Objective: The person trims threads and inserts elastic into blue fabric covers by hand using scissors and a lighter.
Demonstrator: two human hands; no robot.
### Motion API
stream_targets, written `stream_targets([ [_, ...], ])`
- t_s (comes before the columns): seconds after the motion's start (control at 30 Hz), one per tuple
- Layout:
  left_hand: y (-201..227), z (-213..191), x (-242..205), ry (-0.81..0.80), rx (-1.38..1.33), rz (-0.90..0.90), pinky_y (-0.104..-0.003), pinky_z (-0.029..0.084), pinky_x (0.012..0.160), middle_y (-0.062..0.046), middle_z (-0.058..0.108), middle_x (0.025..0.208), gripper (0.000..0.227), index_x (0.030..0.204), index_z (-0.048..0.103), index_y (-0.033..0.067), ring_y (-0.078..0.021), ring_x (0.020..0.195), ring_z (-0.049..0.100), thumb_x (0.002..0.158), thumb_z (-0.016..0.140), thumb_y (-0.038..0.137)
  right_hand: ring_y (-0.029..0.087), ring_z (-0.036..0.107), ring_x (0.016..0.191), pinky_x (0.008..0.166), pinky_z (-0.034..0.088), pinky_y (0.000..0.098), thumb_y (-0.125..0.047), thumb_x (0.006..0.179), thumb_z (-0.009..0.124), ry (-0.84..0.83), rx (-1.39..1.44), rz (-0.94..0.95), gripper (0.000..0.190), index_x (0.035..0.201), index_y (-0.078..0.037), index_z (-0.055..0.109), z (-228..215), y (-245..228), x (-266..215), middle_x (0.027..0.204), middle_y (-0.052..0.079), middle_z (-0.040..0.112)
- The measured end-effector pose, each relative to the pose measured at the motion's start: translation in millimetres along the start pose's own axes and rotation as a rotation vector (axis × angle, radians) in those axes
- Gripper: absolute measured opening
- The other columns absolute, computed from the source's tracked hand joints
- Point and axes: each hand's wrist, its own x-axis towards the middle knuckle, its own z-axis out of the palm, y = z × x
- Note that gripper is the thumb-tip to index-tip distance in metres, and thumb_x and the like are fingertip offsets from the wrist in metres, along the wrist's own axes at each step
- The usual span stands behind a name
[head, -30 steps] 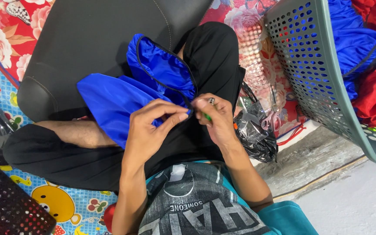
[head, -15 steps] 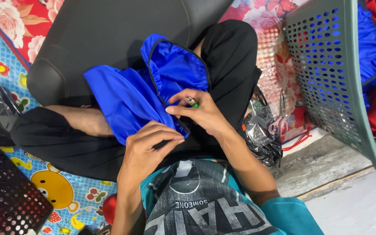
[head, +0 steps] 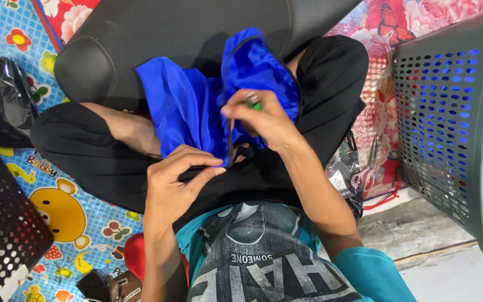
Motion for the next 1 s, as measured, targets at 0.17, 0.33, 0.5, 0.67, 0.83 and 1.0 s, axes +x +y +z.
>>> stream_targets([
  [0.17,-10.6,-13.0,3.3,0.104,-0.03,-0.011,-0.029,0.058,0.073,-0.005,0.075,0.079,0.017,0.094,0.082,0.0049,-0.0155,0.072,0.07,0.08,0.085,-0.004,0.003,0.028,0.032,0.035,0.037,0.0249,-0.004,0.083,0.08,0.259,0.545,0.017,0.018,0.094,-0.008,0.067,-8.1,-6.8,-9.2,0.052,-0.005,0.038],
  [0.33,-10.2,-17.3,11.9,0.112,-0.043,0.028,-0.032,0.058,0.075,-0.01,0.076,0.083,0.015,0.099,0.08,0.0011,-0.0176,0.075,0.071,0.085,0.081,-0.006,0.001,0.027,0.03,0.039,0.032,0.0215,-0.001,0.087,0.071,0.24,0.684,-0.062,0.028,0.072,-0.016,0.052,1.8,-30.3,-27.8,0.049,-0.009,0.027],
  [0.5,-7.2,-15.6,14.8,0.12,-0.046,0.064,-0.034,0.058,0.076,-0.011,0.077,0.087,0.018,0.102,0.08,0.0,-0.0187,0.077,0.071,0.087,0.08,-0.008,0.002,0.024,0.03,0.039,0.026,0.0197,0.0,0.089,0.068,0.238,0.814,-0.096,0.036,0.065,-0.018,0.047,6.1,-35.2,-41.1,0.049,-0.008,0.024],
  [0.67,-4.5,-12.8,19.8,0.158,-0.029,0.071,-0.035,0.059,0.077,-0.013,0.075,0.085,0.015,0.097,0.078,-0.0025,-0.0193,0.078,0.07,0.085,0.081,-0.01,0.002,0.023,0.032,0.042,0.023,0.0193,0.003,0.09,0.064,0.211,0.899,-0.11,0.039,0.065,-0.02,0.045,4.9,-30.3,-48.1,0.051,-0.008,0.019],
  [0.83,-4.6,-10.0,22.4,0.196,0.022,0.124,-0.036,0.058,0.079,-0.014,0.076,0.087,0.015,0.096,0.078,-0.0038,-0.0221,0.081,0.071,0.084,0.081,-0.013,0.004,0.022,0.032,0.042,0.024,0.0207,0.005,0.09,0.064,0.208,0.987,-0.102,0.039,0.064,-0.019,0.048,10.3,-32.9,-50.4,0.052,-0.007,0.017],
  [1.0,-14.8,-5.7,19.9,0.293,0.109,0.191,-0.037,0.057,0.082,-0.015,0.076,0.091,0.015,0.1,0.079,-0.0041,-0.0237,0.085,0.072,0.089,0.079,-0.014,0.003,0.02,0.033,0.042,0.022,0.0215,0.008,0.089,0.062,0.201,0.982,-0.121,0.039,0.064,-0.02,0.05,10.8,-17.1,-49.4,0.055,-0.008,0.016],
])
